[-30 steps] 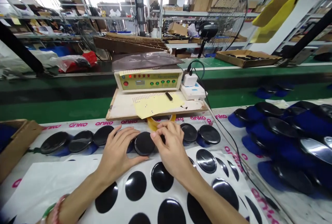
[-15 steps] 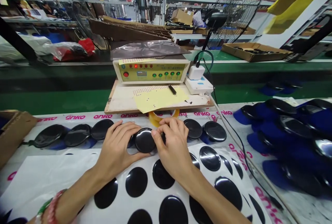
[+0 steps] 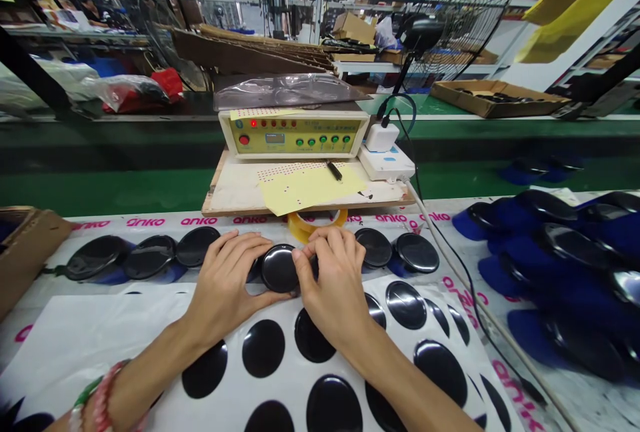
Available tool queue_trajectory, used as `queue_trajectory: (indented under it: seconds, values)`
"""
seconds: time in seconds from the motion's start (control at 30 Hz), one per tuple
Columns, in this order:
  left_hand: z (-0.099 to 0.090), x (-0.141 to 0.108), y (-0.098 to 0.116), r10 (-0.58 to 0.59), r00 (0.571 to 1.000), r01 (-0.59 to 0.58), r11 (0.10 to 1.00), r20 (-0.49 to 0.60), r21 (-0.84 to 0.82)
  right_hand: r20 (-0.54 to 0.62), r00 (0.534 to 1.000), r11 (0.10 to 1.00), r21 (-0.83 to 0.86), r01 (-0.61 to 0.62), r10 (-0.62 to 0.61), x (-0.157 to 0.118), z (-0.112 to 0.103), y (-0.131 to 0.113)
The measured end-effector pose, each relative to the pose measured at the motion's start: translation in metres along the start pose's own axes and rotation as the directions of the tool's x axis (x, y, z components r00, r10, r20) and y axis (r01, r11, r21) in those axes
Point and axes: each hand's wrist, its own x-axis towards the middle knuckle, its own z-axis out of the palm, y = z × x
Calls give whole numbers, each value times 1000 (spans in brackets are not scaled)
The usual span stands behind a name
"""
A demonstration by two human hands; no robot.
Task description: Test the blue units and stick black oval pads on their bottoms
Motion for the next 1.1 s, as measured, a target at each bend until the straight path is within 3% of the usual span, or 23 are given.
queue_trajectory:
  seconds: [1.1]
  values:
    - [-2, 1, 0, 34, 999, -35, 999, 15, 5, -87, 992, 995, -56, 87, -92, -1, 4, -2]
